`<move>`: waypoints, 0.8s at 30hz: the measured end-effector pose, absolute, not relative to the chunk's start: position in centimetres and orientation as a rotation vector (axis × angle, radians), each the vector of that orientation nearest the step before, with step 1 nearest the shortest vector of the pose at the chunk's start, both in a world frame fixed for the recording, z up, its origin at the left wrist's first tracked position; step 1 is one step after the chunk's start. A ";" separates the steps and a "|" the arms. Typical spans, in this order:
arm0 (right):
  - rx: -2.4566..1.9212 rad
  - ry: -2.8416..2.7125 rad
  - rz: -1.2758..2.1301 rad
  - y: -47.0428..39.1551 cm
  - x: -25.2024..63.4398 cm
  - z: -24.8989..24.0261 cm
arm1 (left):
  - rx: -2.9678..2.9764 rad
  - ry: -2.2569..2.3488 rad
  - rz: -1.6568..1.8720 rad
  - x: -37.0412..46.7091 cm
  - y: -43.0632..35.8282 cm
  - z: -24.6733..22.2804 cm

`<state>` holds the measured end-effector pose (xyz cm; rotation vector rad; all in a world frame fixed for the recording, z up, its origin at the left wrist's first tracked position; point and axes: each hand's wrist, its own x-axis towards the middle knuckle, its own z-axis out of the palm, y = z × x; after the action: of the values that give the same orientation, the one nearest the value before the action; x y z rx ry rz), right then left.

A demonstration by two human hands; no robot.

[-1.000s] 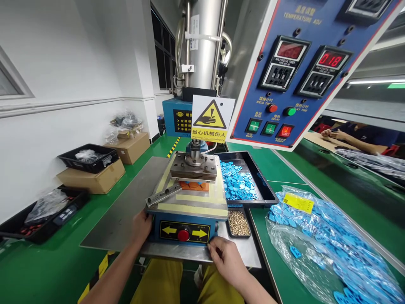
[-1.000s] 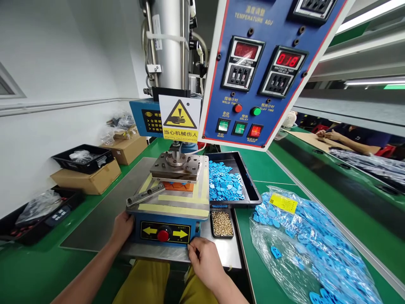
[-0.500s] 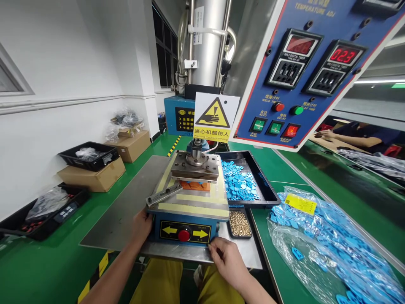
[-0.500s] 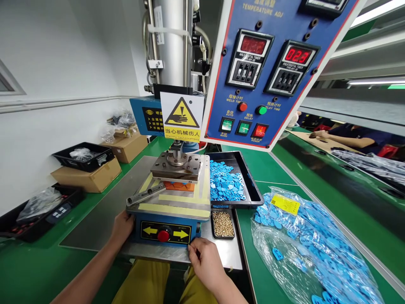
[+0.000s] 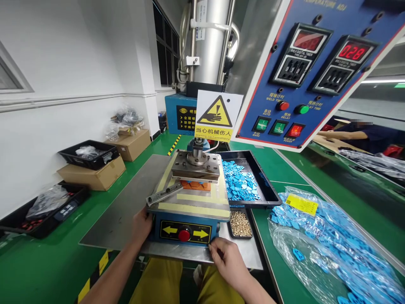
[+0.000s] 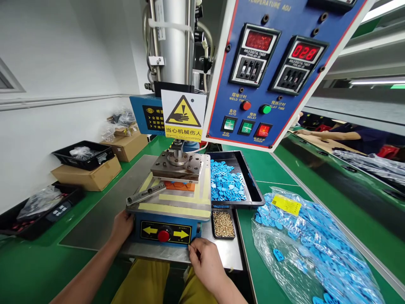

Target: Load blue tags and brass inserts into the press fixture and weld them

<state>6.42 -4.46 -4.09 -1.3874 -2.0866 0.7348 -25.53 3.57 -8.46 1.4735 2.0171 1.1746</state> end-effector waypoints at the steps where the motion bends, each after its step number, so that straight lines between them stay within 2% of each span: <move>1: -1.388 -2.087 0.732 -4.5 6.4 -4.1 | 1.471 2.023 1.169 -25.5 3.6 -8.4; 24: -1.390 -2.101 0.721 -4.3 6.3 -4.1 | 1.465 2.030 1.147 -25.2 3.4 -7.8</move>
<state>6.34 -4.29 -4.07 -1.3898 -2.1006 0.7210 -25.23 3.37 -7.78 1.4649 2.0304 1.1472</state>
